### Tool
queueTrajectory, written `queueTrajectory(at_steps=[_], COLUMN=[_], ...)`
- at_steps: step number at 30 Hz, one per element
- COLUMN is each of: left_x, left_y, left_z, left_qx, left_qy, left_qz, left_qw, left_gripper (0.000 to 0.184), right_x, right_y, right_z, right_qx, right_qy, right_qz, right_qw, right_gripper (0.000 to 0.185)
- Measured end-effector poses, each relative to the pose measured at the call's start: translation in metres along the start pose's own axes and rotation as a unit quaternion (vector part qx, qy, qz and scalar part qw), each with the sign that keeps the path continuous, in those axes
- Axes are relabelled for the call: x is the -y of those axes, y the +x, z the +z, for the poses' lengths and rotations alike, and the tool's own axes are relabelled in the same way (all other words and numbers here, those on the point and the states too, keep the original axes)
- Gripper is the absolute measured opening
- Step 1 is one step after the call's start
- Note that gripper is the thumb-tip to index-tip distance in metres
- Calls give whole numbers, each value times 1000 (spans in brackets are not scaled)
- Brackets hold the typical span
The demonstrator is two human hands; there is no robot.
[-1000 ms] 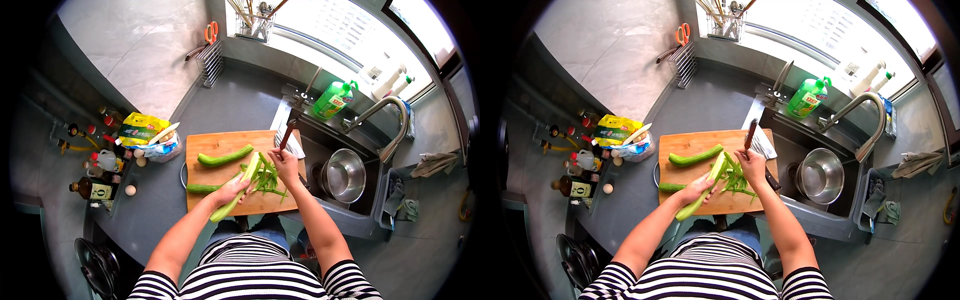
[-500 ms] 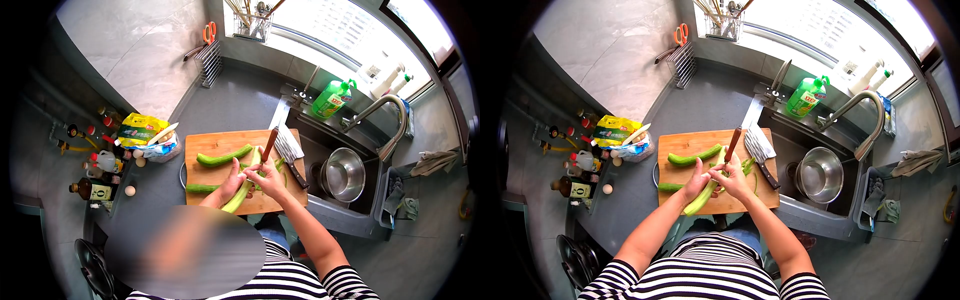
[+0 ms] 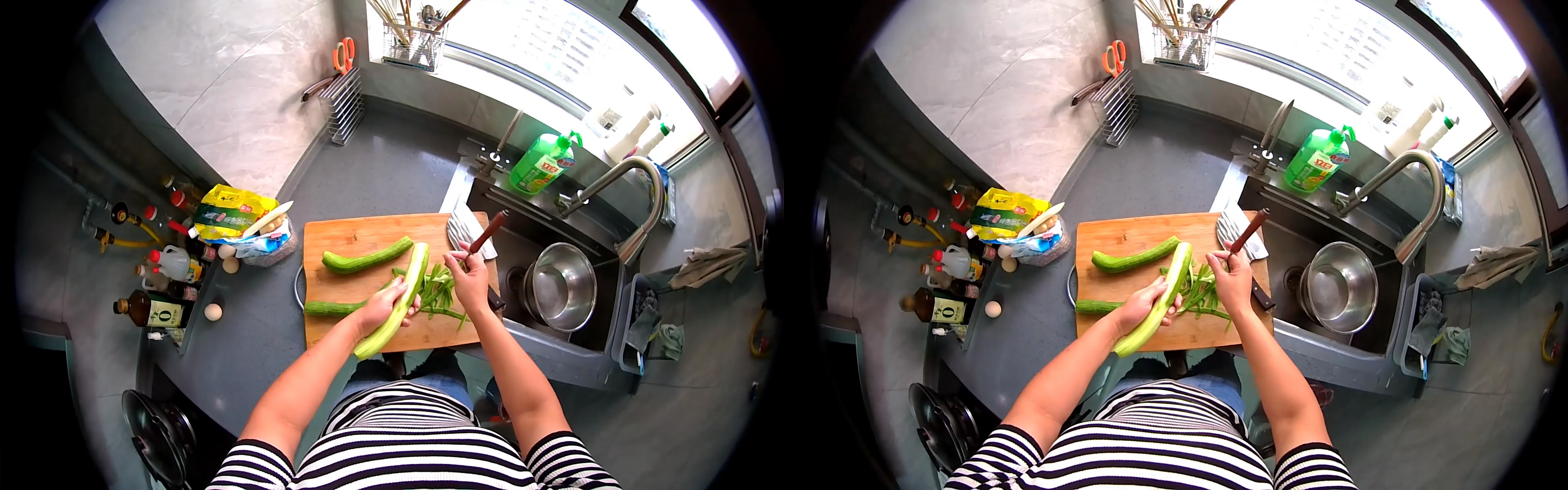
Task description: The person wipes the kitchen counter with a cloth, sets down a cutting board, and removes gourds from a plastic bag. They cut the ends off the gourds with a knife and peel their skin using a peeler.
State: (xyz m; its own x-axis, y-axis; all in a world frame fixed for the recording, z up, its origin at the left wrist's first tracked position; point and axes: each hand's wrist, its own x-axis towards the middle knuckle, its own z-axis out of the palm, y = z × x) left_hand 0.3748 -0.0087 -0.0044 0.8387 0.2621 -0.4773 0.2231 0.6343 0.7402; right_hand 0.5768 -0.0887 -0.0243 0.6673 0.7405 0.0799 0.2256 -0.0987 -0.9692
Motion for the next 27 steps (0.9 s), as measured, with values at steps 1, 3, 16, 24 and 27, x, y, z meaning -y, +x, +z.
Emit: queueTrajectory(at_steps=[1,3,16,24,27], left_x=[-3,-4,-25,-25,-26], left_y=[-1,1,-5,-19,-22], left_z=[2,2,25,18,17], left_qx=[-13,-7,103,95,98], left_qy=[-30,-94,-136,-37,-9], left_qz=[4,14,-34,-8,-7], left_qw=[999,995,985,995,995], left_gripper=[54,57,95,73,71], right_x=[3,14,36,46,37], right_y=[-4,-11,6,29,34], right_z=[2,8,28,12,13], right_qx=[4,48,112,108,65], right_qy=[36,89,241,256,273], right_qz=[6,-5,103,179,178], right_qw=[999,995,959,944,943], right_gripper=[18,16,24,20,17])
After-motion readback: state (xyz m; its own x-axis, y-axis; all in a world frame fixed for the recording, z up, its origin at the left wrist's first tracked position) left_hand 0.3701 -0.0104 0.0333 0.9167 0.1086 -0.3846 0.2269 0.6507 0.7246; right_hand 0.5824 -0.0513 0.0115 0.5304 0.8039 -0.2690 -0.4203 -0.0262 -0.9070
